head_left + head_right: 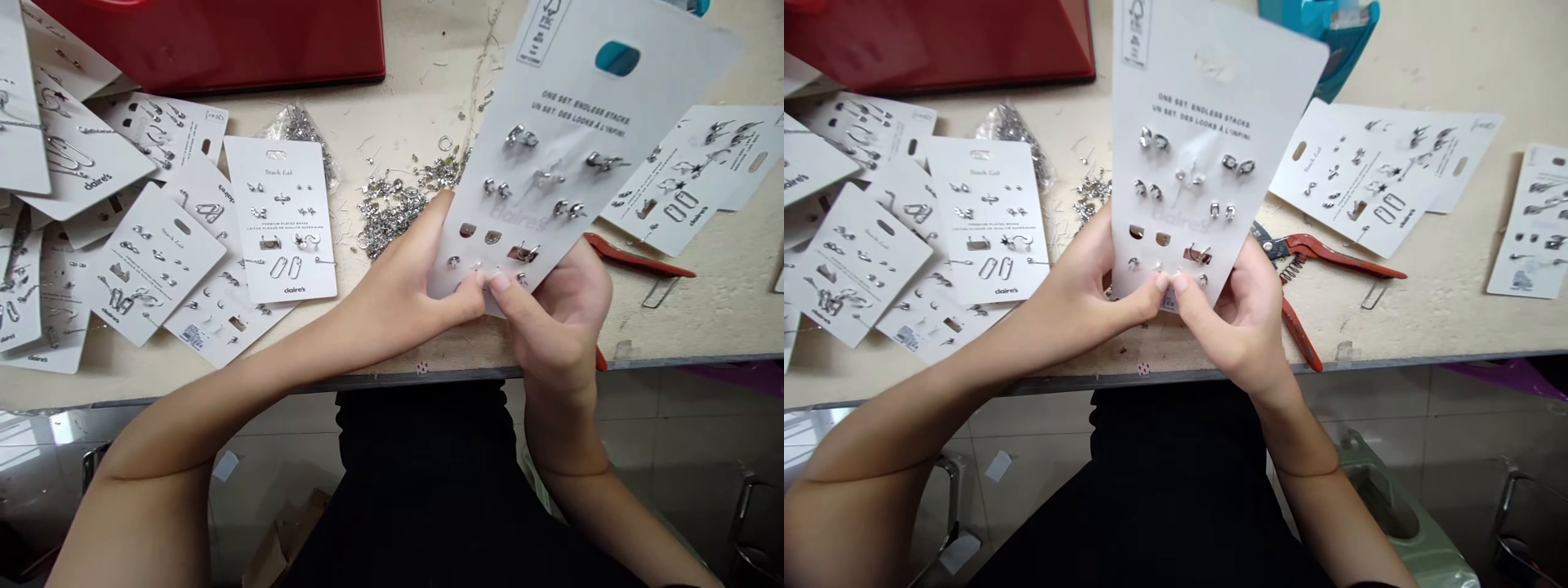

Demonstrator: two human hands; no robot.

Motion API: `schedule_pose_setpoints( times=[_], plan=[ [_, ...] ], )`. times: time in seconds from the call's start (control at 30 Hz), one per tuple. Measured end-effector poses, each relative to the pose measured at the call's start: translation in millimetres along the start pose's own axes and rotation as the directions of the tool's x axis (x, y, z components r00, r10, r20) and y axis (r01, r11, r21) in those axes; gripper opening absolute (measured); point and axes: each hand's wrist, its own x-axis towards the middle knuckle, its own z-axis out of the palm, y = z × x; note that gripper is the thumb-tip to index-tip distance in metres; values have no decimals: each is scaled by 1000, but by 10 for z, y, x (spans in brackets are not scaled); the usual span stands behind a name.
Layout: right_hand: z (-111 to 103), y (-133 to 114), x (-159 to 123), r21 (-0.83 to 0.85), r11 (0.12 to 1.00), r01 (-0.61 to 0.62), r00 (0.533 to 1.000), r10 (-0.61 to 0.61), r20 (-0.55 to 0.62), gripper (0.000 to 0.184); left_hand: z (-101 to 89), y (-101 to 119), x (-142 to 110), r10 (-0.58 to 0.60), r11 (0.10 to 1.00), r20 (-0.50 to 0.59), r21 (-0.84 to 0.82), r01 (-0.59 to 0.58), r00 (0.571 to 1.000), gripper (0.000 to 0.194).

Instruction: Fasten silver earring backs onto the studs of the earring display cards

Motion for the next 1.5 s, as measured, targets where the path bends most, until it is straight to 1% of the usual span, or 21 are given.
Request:
schedule_pose_setpoints(
  times=[0.13,0.23,0.37,0.47,0.57,0.67,0.73,0.87,1.07,1.33,1.5],
  plan=[
    [-6,20,-6,-10,1000,5,1000,-5,-4,15,-6,39,-2,2,1000,31,-29,-1,1000,34],
    [-19,45,-20,-15,1000,8,1000,-9,-9,18,-9,42,0,3,998,27,-66,-1,1000,38],
    [-34,74,-27,-1,1000,20,1000,-20,1,20,-21,9,-3,31,1000,15,-5,-31,999,39],
    [-38,78,-29,-4,1000,25,1000,-25,10,19,-31,5,-10,30,999,6,21,-30,1000,40],
    [-34,57,-43,-34,999,-20,1000,20,1,20,-30,27,-14,19,1000,18,24,-20,1000,39],
    [-21,24,-56,-59,996,-64,998,64,-4,20,-19,46,-13,11,999,9,32,-12,1000,40],
    [-8,6,-55,-93,994,-53,999,52,-4,18,-9,47,-12,5,1000,3,10,-5,1000,40],
    [11,-13,-40,-163,986,22,1000,-22,3,15,3,42,-4,-18,999,-22,-27,18,1000,44],
    [9,-11,-30,-116,992,41,998,-35,49,22,-6,28,13,-10,1000,-96,-27,7,995,52],
    [9,13,-36,-148,989,18,999,-12,43,23,0,-19,17,-7,997,-81,-71,1,997,49],
    [30,17,6,-113,993,24,999,-20,33,21,2,-32,17,-1,994,-72,-109,-7,997,50]
  ],
)
